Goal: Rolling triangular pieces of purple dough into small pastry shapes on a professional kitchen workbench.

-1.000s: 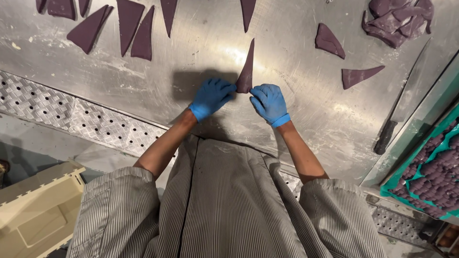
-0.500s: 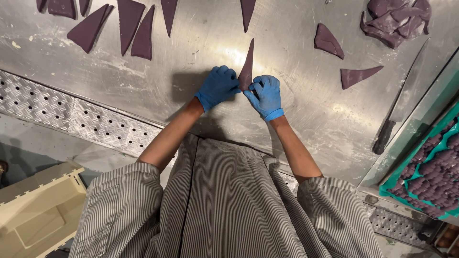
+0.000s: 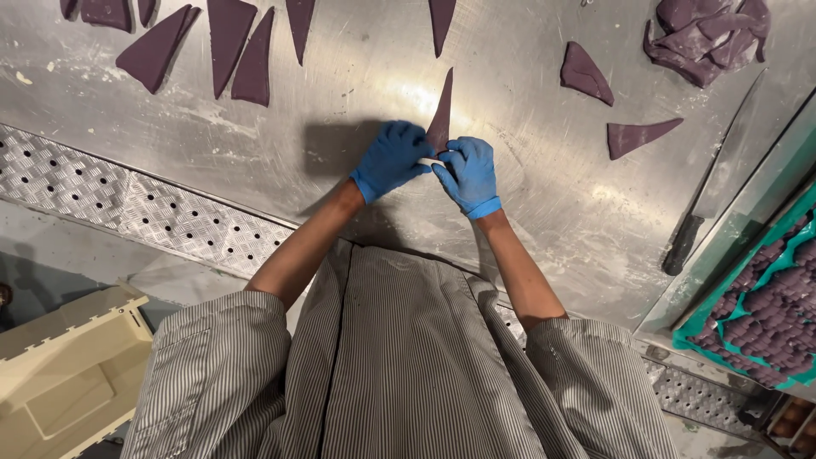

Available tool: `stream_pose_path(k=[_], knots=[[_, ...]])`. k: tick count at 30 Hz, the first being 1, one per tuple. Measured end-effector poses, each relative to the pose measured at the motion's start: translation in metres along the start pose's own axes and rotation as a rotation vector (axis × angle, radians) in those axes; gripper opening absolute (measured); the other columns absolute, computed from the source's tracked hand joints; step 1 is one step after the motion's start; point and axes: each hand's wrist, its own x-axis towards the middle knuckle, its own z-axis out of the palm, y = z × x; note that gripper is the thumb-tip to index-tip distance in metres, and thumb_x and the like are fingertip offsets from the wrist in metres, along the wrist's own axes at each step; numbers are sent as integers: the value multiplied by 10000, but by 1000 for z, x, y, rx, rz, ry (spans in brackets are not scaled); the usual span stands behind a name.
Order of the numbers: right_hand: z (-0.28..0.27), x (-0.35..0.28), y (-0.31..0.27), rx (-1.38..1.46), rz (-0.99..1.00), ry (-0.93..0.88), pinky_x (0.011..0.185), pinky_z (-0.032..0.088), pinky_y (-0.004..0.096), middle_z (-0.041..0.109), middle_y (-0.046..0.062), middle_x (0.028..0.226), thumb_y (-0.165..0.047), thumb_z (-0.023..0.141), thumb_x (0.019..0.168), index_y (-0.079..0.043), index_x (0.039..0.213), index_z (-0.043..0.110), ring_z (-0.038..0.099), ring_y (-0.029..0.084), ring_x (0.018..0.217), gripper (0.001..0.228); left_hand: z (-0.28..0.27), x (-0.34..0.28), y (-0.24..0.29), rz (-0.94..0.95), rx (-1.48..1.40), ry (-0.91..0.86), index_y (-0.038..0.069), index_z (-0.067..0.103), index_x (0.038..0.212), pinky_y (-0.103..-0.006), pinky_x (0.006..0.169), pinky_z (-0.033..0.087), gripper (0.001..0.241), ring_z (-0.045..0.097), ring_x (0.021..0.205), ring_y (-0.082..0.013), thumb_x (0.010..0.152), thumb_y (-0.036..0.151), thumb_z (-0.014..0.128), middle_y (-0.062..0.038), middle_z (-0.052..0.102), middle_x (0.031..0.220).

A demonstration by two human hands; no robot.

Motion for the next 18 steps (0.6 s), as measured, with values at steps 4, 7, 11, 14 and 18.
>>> stream_pose_path(k=[4,7,11,14,18], knots=[[2,-5,4,-110,-122,-53,1010,438,465,627,97,1141,-180,816,922,-97,1046,672,566,327,1114,207,18,-10,-5,135,149,4,212,662,995,-395,954,437,192,539,1015,-222,896,333,773,-12,564,990],[3,-2,5,-127,-109,-18,999,453,456,634,88,1112,-167,810,926,-99,1061,681,583,320,1103,198,14,-3,-8,140,192,5,213,646,979,-385,945,441,164,533,966,-213,940,326,759,-7,544,921],[6,0,7,-111,-133,-9,972,454,459,630,104,1079,-184,816,923,-75,1104,683,588,329,1073,250,18,1,-15,128,171,3,219,629,1028,-384,924,438,181,523,936,-211,961,338,748,-3,526,905],[11,-2,14,-99,-124,-11,980,460,455,625,100,1073,-167,814,937,-86,1089,664,590,321,1078,227,14,2,-11,152,98,16,180,614,1122,-394,918,437,296,525,958,-223,932,375,730,-22,551,973],[10,3,10,-153,-108,35,971,460,446,628,82,1063,-178,820,942,-107,1113,675,592,309,1065,235,28,4,-20,165,74,-11,176,589,1115,-402,930,442,317,531,978,-233,947,410,720,-31,563,1007]])
